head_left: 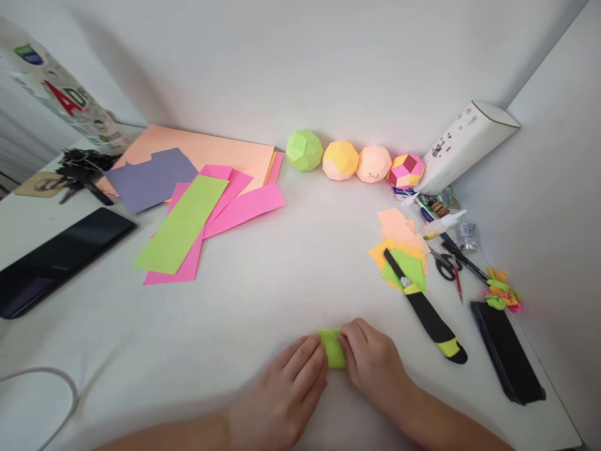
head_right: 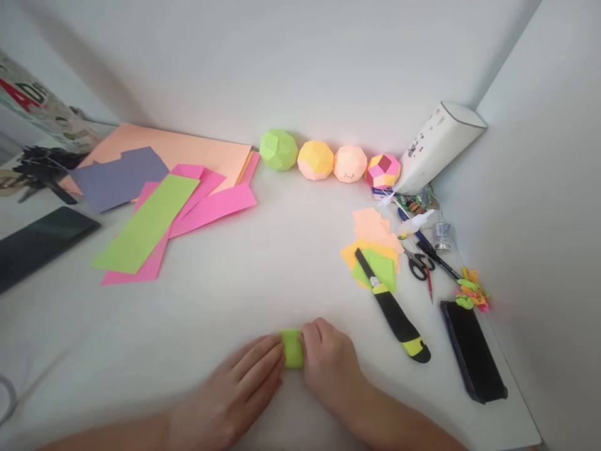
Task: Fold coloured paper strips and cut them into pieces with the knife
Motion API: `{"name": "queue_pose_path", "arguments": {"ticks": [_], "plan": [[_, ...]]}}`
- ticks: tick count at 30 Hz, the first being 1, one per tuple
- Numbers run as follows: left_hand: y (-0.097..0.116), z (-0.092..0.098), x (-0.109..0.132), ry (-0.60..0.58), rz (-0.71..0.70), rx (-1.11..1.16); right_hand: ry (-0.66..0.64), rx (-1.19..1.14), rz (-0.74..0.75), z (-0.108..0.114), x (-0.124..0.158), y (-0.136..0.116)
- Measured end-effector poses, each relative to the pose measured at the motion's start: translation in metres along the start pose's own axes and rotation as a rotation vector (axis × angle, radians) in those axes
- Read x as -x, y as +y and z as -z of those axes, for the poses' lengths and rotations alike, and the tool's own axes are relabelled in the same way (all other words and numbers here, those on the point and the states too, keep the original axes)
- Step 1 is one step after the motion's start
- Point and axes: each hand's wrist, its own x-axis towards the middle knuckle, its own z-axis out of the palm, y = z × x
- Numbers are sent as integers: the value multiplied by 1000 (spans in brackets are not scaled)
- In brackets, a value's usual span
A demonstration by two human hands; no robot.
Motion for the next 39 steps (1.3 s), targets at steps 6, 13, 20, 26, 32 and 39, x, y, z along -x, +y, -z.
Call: {"name": "queue_pose_path", "arguments": {"ticks": [6,13,20,26,32,39], "plan": [[2,-4,1,-3,32,2,-22,4,-12,-1,0,0],[3,-3,-2,42,40,-17,-16,13,0,-1,0,0],[3,-4,-2,44,39,-5,-18,4,-9,-1,0,0],[4,-3,-2,15,57,-47,-5,20,-6,-1,1,0],[4,-2,-2,-6,48,-85,13,16,-4,0,0,-2],[-4,6,-5,-209,-73,-169,94,18,-8,1,1,-2]]}}
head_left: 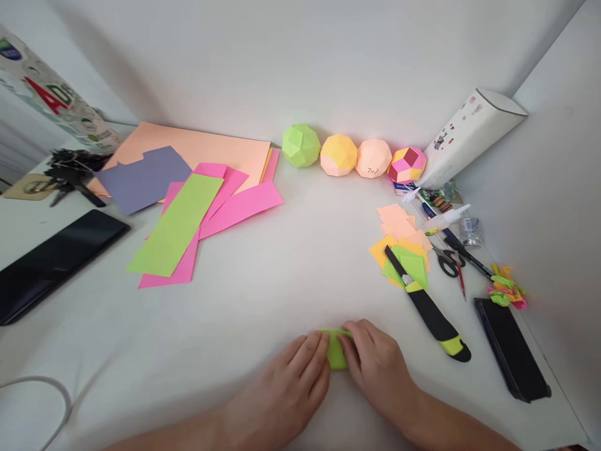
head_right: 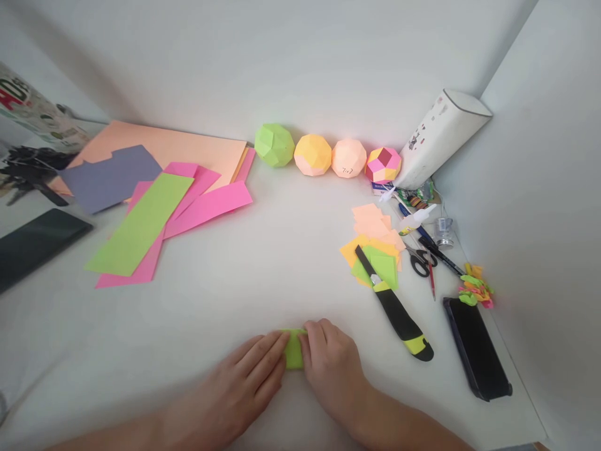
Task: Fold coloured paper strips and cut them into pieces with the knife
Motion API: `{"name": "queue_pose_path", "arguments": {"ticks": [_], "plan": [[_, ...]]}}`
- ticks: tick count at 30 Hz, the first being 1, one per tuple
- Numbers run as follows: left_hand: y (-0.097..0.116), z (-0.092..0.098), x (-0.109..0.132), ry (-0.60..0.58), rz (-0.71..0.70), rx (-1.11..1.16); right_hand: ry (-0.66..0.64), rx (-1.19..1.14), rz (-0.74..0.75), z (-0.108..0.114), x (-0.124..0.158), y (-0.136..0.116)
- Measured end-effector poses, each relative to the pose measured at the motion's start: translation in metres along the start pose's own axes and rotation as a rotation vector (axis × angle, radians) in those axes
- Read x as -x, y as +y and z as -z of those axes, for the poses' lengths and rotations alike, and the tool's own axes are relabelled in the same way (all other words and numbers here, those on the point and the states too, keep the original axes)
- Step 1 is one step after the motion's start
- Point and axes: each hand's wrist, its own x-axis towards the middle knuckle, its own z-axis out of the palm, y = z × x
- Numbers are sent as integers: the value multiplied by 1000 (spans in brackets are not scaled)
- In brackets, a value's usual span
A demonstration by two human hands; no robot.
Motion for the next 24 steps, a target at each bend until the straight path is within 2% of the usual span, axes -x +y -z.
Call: {"name": "queue_pose_path", "arguments": {"ticks": [3,6,16,24], "plan": [[-3,4,-2,-30,-34,-12,66,43,-8,2,4,-2],[-2,6,-3,-16,-25,-29,72,74,-15,3,9,-4],[-2,3,2,-33,-21,-44,118,295,111,-6,29,-3],[-1,6,-1,-1,2,-35,14,293,138,4,27,-11]]}}
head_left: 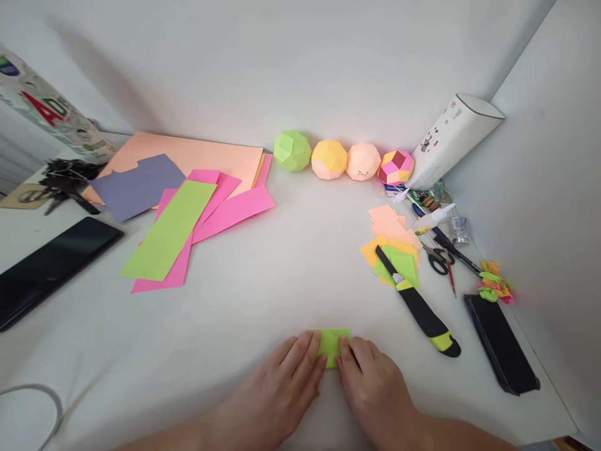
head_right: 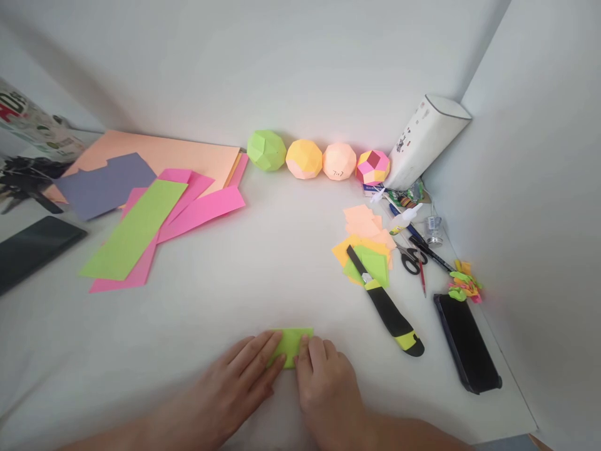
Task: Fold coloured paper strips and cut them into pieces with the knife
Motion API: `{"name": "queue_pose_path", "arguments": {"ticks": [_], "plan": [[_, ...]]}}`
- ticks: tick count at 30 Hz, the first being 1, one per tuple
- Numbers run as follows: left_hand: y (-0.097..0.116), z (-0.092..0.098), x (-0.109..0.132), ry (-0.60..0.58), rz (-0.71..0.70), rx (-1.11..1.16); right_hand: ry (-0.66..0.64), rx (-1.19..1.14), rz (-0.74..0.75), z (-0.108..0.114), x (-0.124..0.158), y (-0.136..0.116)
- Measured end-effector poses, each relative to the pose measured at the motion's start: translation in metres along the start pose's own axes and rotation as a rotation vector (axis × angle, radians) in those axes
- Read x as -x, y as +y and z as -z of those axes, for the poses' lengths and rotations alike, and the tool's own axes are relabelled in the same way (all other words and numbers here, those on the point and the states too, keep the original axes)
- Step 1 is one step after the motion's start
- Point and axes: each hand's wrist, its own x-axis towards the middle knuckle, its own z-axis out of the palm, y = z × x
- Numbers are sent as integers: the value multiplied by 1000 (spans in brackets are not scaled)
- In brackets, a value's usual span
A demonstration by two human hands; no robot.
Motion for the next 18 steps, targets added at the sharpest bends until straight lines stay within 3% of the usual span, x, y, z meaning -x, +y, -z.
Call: {"name": "queue_pose_path", "arguments": {"ticks": [7,14,18], "plan": [[-10,6,-6,4,32,161,-34,23,4,-2,3,2],[-2,-3,4,-110,-15,95,-41,-36,-112,2,-9,-3],[1,-7,5,-109,-35,64,-47,-12,-182,-7,-14,-10]]}}
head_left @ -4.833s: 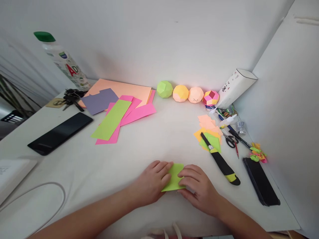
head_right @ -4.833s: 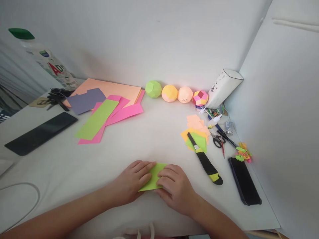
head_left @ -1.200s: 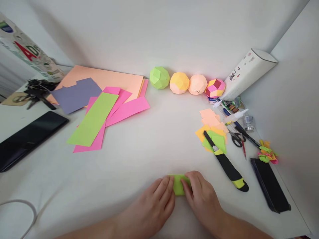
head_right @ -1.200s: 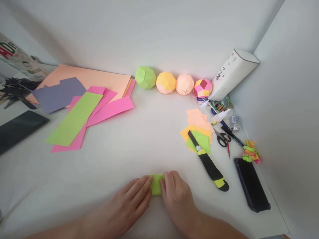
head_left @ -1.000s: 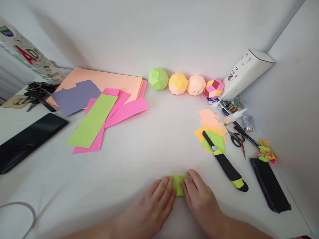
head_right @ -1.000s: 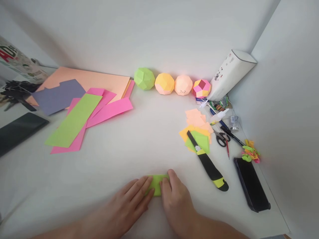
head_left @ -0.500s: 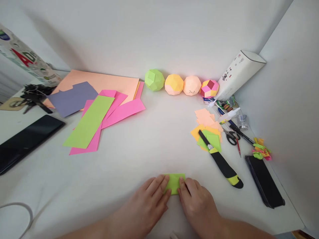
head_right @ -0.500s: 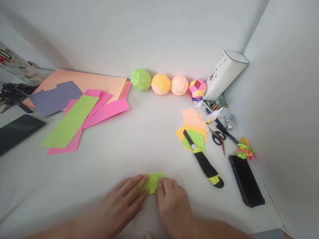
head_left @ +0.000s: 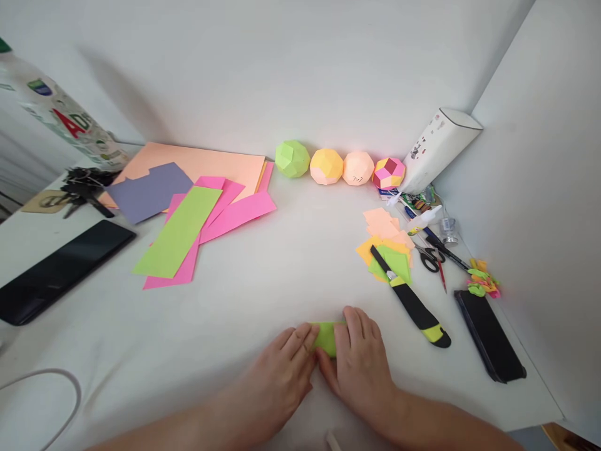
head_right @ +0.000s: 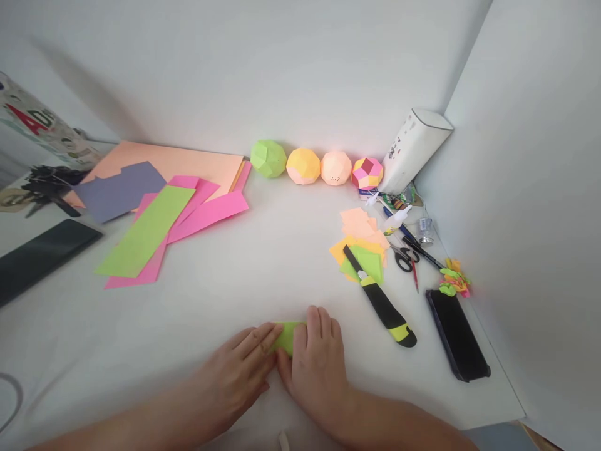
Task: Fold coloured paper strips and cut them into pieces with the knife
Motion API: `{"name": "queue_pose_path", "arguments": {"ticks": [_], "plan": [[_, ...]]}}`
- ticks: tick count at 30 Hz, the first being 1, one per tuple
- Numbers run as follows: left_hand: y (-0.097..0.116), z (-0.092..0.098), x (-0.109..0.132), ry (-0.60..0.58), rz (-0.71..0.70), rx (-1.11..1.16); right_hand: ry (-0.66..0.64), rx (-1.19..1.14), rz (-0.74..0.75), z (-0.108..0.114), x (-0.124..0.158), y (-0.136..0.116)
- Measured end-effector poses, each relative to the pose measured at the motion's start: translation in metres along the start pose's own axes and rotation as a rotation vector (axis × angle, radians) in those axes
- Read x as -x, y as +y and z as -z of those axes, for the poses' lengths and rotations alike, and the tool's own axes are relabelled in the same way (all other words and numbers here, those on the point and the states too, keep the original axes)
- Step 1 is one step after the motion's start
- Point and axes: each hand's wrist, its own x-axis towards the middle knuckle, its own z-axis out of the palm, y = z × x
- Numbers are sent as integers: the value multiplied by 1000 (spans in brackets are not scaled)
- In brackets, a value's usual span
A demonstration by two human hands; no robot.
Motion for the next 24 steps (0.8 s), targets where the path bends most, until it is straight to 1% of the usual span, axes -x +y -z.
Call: {"name": "queue_pose_path", "arguments": {"ticks": [2,6,9,13,15,17,18,19,20,21,22,23,24], "plan": [[1,0,-2,22,23,-24,-4,-12,3,-6,1,-2],[2,1,-4,28,44,-54,12,-57,67,-12,2,3],[2,2,-4,41,35,-63,-8,-40,61,-9,6,12],[0,5,-5,36,20,-58,-27,19,27,-5,17,29],[-2,6,-6,43,16,-55,8,33,18,-3,23,38],[-4,6,-7,63,6,-47,111,14,38,1,25,43],[-5,6,-8,77,3,-36,172,-6,78,3,24,45],[-7,4,-9,91,1,-20,220,-35,153,6,21,45],[-8,3,-9,106,1,-1,236,-66,256,9,17,44],[-10,2,-10,124,2,19,214,-90,369,12,13,43],[-11,1,-11,144,9,37,152,-108,481,14,8,41],[-12,0,-12,164,16,51,72,-106,554,17,3,38],[-13,0,-13,180,21,64,-1,-85,595,18,-1,36]]}}
